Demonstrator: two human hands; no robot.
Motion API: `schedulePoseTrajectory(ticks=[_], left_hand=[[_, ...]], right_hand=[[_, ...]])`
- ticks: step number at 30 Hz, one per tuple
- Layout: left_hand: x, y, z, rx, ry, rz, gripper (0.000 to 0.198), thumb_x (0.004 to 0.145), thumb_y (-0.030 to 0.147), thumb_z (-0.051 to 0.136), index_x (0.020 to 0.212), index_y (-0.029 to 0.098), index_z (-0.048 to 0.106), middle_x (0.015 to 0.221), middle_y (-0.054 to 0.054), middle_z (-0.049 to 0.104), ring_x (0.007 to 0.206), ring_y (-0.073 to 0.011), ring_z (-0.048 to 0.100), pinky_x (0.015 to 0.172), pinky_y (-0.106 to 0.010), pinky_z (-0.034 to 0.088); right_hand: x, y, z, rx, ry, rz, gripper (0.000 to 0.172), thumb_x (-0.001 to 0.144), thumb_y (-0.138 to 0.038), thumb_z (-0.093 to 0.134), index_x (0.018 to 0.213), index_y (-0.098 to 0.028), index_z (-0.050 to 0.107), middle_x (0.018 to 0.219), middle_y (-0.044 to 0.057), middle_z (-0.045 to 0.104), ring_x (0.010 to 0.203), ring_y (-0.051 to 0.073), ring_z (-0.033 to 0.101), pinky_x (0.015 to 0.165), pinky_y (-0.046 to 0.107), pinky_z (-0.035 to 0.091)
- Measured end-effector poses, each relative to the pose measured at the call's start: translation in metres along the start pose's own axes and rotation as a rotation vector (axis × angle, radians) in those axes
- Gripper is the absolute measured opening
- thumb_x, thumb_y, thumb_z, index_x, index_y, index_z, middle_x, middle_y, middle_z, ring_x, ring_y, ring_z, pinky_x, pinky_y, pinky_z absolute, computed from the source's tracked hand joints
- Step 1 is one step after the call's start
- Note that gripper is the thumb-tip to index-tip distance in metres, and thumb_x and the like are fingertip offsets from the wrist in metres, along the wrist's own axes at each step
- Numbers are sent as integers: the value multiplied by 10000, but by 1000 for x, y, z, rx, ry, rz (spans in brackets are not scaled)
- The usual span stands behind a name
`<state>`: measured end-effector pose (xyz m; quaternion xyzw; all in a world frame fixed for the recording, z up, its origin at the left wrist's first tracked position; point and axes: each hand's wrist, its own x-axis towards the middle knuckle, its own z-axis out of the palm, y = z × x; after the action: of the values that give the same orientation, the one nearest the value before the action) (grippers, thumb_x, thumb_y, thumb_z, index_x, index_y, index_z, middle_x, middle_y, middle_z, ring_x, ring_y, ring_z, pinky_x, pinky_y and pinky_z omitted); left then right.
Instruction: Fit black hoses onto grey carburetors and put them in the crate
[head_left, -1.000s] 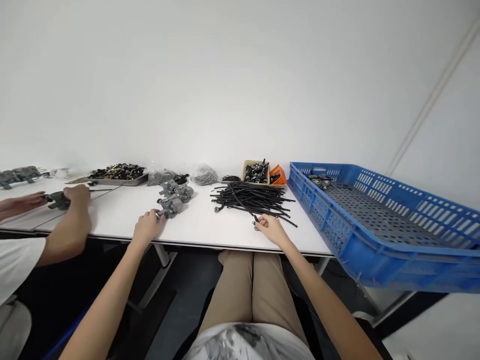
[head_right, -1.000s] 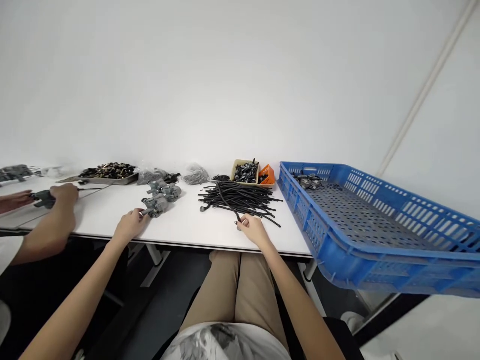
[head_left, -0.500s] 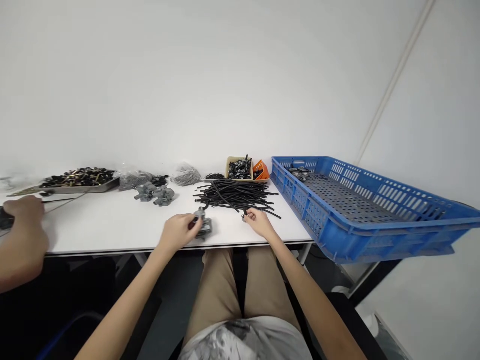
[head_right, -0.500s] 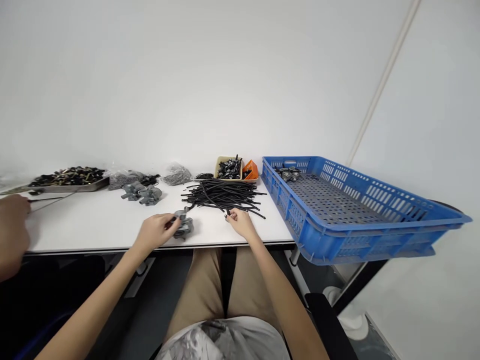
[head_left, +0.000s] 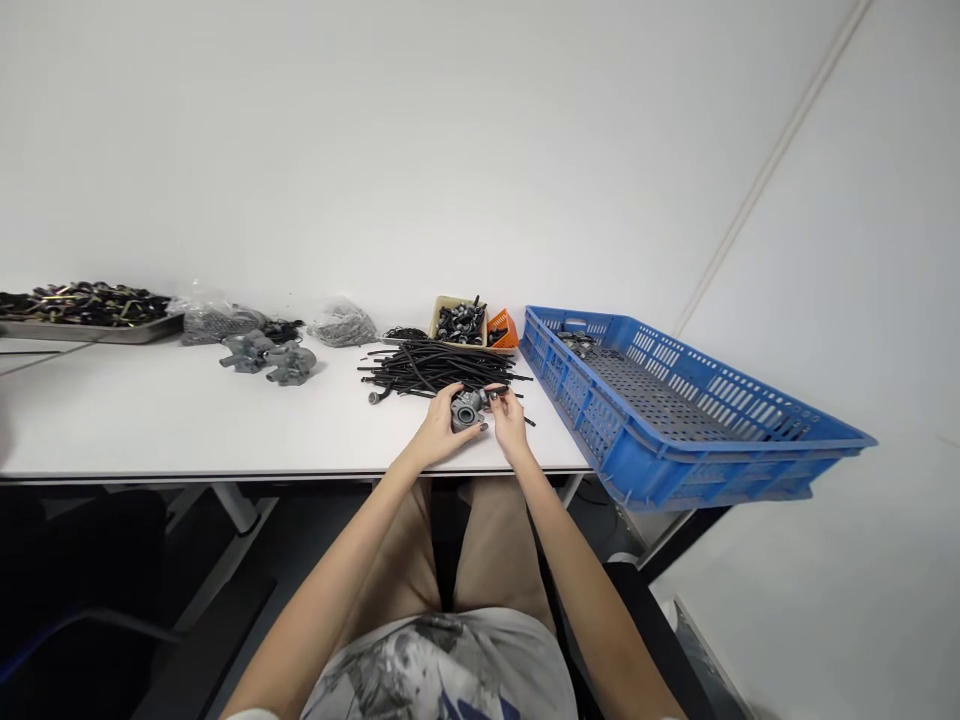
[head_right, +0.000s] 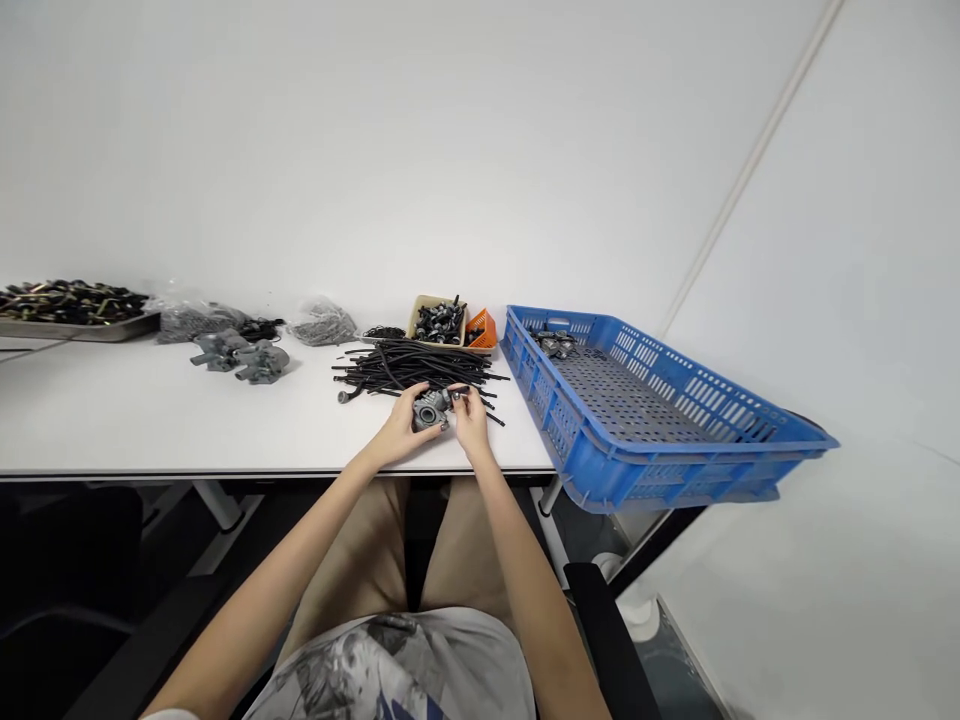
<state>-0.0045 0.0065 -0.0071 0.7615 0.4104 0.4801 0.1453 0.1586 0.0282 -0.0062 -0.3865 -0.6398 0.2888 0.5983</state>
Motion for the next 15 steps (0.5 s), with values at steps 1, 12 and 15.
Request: schedulePoseTrajectory(ticks=[1,12,15], left_hand=[[0,-2,-1,-54,-45,-34,807,794,483,677,1420,107,334,1464,-230,404,1373,-332,390,1143,-480,305],[-3,-3,-9,-354,-140,-119,819,798,420,700,1482,167,327,1483,-168,472,1321,-298,500,1120,-451,380],[-4,-1,-10,-368,-154,-131,830,789,415,711,1483,166,329,1467,-171,492,1304,-301,517,1113,-457,389]], right_hand=[[0,0,0,35,4,9,319,899,-495,446,1032,-223,548,1120,119,646,993,226,637,838,340,542],[-3,-8,19,404,6,78,456,873,-526,569,1198,-214,641,1076,64,722,999,195,644,930,343,513],[-7,-10,23,491,39,91,434,847,-503,619,1165,-213,675,1037,50,726,910,175,649,874,320,525]])
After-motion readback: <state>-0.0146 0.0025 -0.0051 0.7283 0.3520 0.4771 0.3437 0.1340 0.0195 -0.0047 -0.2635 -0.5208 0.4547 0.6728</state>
